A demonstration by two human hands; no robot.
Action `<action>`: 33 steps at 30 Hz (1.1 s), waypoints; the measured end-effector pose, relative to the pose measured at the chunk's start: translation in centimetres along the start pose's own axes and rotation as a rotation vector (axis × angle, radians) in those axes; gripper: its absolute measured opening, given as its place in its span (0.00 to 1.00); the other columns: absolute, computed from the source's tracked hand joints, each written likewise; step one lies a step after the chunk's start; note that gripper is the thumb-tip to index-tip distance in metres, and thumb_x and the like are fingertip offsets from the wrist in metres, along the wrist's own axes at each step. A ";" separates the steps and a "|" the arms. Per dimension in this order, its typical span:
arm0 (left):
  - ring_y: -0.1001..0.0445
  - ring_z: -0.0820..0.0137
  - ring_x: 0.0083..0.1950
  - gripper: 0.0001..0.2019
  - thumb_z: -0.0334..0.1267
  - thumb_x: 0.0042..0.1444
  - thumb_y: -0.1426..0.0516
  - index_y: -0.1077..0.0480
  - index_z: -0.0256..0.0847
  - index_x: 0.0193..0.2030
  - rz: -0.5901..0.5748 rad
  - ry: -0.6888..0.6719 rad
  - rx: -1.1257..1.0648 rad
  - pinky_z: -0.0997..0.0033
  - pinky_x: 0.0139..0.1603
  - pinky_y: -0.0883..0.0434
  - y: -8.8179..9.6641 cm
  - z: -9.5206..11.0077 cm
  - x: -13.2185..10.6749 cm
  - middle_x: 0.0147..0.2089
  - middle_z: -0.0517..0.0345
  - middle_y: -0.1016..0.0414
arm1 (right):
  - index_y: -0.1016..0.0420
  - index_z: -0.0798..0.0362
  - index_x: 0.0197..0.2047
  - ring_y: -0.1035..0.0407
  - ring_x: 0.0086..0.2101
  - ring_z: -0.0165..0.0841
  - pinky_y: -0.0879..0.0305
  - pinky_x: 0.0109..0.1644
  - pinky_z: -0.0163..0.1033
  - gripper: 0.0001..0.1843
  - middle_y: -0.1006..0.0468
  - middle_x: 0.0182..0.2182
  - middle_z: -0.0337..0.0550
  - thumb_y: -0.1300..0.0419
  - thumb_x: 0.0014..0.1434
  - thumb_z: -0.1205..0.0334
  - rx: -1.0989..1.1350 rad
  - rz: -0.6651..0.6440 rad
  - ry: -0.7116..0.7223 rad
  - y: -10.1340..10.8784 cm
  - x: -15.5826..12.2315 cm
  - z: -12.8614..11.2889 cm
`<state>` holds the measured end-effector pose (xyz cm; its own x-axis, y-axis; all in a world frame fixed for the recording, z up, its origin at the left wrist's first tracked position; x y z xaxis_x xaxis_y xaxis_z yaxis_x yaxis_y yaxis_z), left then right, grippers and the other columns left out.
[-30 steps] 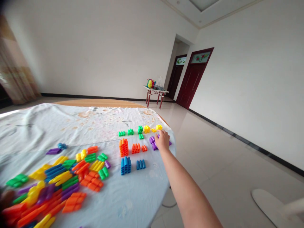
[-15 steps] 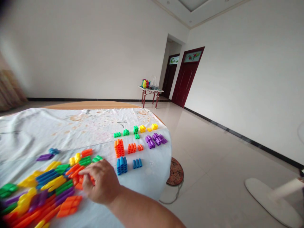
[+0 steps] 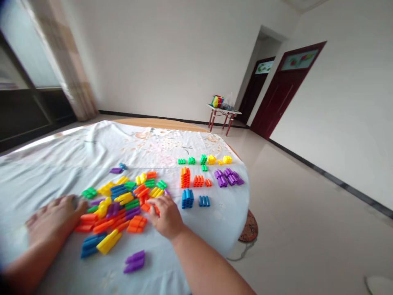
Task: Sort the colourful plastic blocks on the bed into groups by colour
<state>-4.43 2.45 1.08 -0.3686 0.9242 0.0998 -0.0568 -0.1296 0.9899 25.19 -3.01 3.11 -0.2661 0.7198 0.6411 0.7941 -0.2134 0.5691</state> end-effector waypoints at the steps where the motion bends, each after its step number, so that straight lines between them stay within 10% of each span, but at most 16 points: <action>1: 0.41 0.49 0.58 0.29 0.53 0.56 0.63 0.37 0.35 0.53 0.012 -0.008 -0.010 0.53 0.52 0.45 0.1 -0.2 -0.2 0.58 0.38 0.38 | 0.30 0.52 0.44 0.32 0.42 0.34 0.38 0.52 0.43 0.13 0.24 0.38 0.44 0.48 0.57 0.71 0.011 -0.002 -0.006 0.0 0.0 0.1; 20: 0.44 0.51 0.60 0.29 0.53 0.57 0.62 0.38 0.35 0.55 0.057 -0.005 -0.064 0.51 0.55 0.47 0.3 0.1 -0.4 0.60 0.40 0.40 | 0.28 0.48 0.46 0.37 0.43 0.38 0.45 0.52 0.47 0.23 0.24 0.40 0.40 0.34 0.48 0.51 -0.069 -0.331 0.057 -2.3 -1.1 -1.7; 28: 0.43 0.49 0.59 0.30 0.54 0.56 0.62 0.37 0.36 0.54 0.026 0.015 -0.075 0.50 0.56 0.48 0.6 0.0 -0.3 0.59 0.40 0.39 | 0.30 0.45 0.49 0.40 0.50 0.37 0.50 0.57 0.45 0.25 0.29 0.50 0.37 0.40 0.46 0.72 -0.069 -0.371 0.123 -1.2 -0.9 -2.6; 33: 0.43 0.50 0.59 0.30 0.55 0.55 0.62 0.38 0.38 0.55 0.032 0.026 -0.042 0.52 0.56 0.49 0.6 0.1 -0.1 0.60 0.41 0.39 | 0.30 0.49 0.50 0.38 0.45 0.39 0.43 0.53 0.45 0.26 0.31 0.45 0.44 0.36 0.47 0.55 -0.127 -0.267 0.038 -1.1 -0.9 -2.2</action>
<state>-4.36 2.33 1.63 -0.3948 0.9098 0.1283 -0.0829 -0.1744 0.9812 23.33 -4.85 3.04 -0.4783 0.7369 0.4777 0.6193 -0.1027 0.7784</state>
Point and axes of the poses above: each hand's wrist, its own x-axis towards the middle knuckle, its own y-axis out of the back of the hand, z = x × y, the point moved 6 cm from there along x, towards the middle knuckle
